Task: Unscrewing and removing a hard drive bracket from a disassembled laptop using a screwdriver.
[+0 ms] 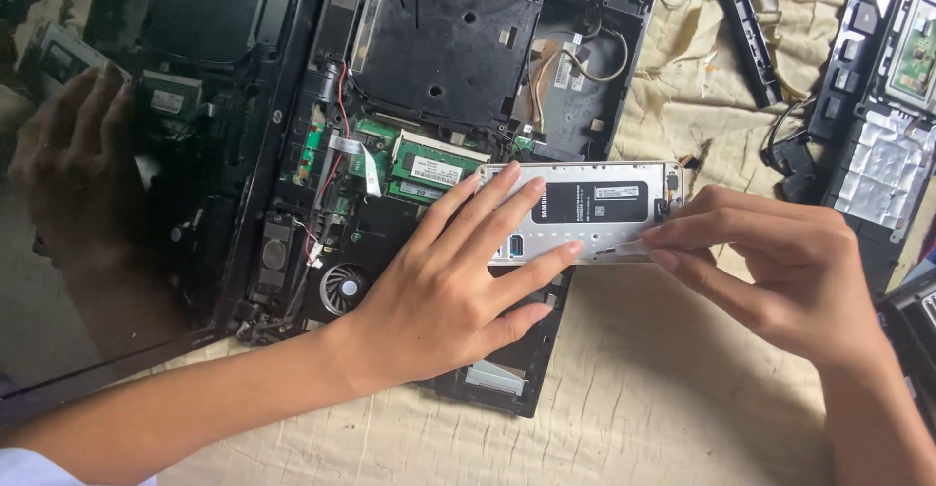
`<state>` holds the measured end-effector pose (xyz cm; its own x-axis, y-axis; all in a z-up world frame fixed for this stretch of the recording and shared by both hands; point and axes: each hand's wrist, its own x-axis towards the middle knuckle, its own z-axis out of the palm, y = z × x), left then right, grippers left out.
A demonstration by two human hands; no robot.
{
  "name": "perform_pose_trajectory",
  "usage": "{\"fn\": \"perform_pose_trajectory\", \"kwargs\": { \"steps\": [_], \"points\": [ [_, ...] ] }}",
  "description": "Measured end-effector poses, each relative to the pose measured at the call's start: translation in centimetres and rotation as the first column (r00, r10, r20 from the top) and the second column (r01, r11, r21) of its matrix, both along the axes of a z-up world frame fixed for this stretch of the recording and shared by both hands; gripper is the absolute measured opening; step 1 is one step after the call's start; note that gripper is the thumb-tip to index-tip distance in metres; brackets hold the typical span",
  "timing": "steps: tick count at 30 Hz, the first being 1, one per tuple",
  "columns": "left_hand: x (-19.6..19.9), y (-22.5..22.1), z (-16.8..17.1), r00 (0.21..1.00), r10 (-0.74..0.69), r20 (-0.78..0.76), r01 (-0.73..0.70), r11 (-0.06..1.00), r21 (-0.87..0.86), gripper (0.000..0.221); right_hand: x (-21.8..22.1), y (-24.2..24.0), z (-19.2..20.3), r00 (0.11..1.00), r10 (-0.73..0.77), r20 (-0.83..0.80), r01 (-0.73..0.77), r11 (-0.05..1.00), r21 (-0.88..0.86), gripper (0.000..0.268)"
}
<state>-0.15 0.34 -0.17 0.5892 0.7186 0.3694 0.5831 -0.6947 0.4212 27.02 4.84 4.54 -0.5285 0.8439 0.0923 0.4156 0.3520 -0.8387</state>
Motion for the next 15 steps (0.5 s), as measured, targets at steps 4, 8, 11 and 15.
{"fn": "perform_pose_trajectory", "kwargs": {
  "steps": [4, 8, 11, 15],
  "points": [
    [-0.04, -0.09, -0.19, 0.999, -0.011, -0.047, 0.011, 1.000, 0.014, 0.048, 0.60, 0.28, -0.32, 1.000, 0.015, -0.013, -0.015, 0.998, -0.057, 0.011],
    [-0.09, -0.13, -0.20, 0.995, -0.008, -0.096, 0.013, 0.999, 0.043, 0.051, 0.54, 0.46, -0.37, 0.999, 0.033, 0.008, -0.032, 0.997, -0.076, 0.010],
    [-0.06, -0.15, -0.14, 0.988, 0.001, -0.151, 0.012, 0.996, 0.087, 0.060, 0.77, 0.54, -0.40, 0.999, 0.035, 0.028, -0.033, 0.996, -0.082, 0.012],
    [-0.06, -0.08, 0.03, 0.975, 0.022, -0.220, 0.008, 0.991, 0.134, 0.069, 0.54, 0.38, -0.44, 0.999, 0.023, 0.031, -0.020, 0.997, -0.078, 0.011]
  ]
}}
